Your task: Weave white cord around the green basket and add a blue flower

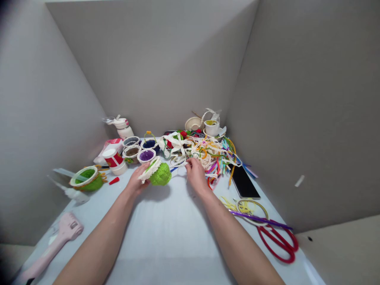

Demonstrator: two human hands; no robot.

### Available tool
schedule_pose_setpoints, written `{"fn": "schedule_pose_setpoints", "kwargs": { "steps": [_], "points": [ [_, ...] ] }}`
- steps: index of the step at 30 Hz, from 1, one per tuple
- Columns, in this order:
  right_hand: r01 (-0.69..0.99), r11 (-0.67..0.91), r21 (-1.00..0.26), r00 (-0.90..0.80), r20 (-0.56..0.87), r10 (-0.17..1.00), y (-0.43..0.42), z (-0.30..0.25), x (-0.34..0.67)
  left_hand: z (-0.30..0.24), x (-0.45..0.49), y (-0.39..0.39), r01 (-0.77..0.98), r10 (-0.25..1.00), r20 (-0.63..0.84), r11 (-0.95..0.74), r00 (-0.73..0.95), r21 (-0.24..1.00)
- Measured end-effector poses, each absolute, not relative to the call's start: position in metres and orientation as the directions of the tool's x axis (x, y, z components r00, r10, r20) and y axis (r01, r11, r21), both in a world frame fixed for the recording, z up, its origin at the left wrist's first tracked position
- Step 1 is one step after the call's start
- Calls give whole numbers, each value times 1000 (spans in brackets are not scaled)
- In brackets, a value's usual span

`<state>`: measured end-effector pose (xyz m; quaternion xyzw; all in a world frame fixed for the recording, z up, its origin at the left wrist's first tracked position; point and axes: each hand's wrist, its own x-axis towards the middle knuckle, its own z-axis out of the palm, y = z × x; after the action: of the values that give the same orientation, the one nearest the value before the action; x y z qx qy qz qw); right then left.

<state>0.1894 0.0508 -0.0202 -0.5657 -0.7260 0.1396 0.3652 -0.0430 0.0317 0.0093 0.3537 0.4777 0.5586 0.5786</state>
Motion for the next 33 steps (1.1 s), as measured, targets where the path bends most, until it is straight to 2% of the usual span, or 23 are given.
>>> {"fn": "schedule_pose_setpoints", "kwargs": {
  "steps": [3, 6, 10, 15, 18, 20, 22, 25, 27, 33],
  "points": [
    [677, 363, -640, -2, 491, 871, 51, -20, 191, 0, -34, 31, -140, 997, -47, 39, -56, 989],
    [627, 467, -623, -82, 544, 835, 43, -14, 192, -10, -25, 29, 63, 995, 48, -43, -88, 997],
    [527, 577, -624, -149, 601, 786, 25, 6, 191, -13, -13, 22, 197, 974, 137, -101, -178, 975],
    [445, 744, -499, -363, 658, 659, 1, 20, 188, -6, -7, 11, 297, 954, 194, -122, -227, 947],
    [437, 786, -437, -434, 663, 610, -6, 13, 189, 0, -14, 6, 401, 913, 331, -218, -237, 890],
    [453, 789, -415, -440, 666, 603, -8, 6, 191, 4, -22, 3, 502, 859, 496, -376, -126, 779],
    [475, 787, -393, -436, 673, 598, -8, 1, 192, 7, -31, -1, 550, 781, 614, -565, 115, 616],
    [506, 790, -345, -435, 689, 580, -9, -2, 192, 8, -38, -5, 546, 683, 635, -707, 361, 450],
    [526, 788, -320, -433, 697, 572, -9, -3, 190, 7, -39, -6, 558, 678, 615, -714, 403, 422],
    [581, 753, -310, -397, 700, 594, -9, -7, 181, 4, -35, -4, 561, 699, 577, -702, 423, 439]
  ]
}}
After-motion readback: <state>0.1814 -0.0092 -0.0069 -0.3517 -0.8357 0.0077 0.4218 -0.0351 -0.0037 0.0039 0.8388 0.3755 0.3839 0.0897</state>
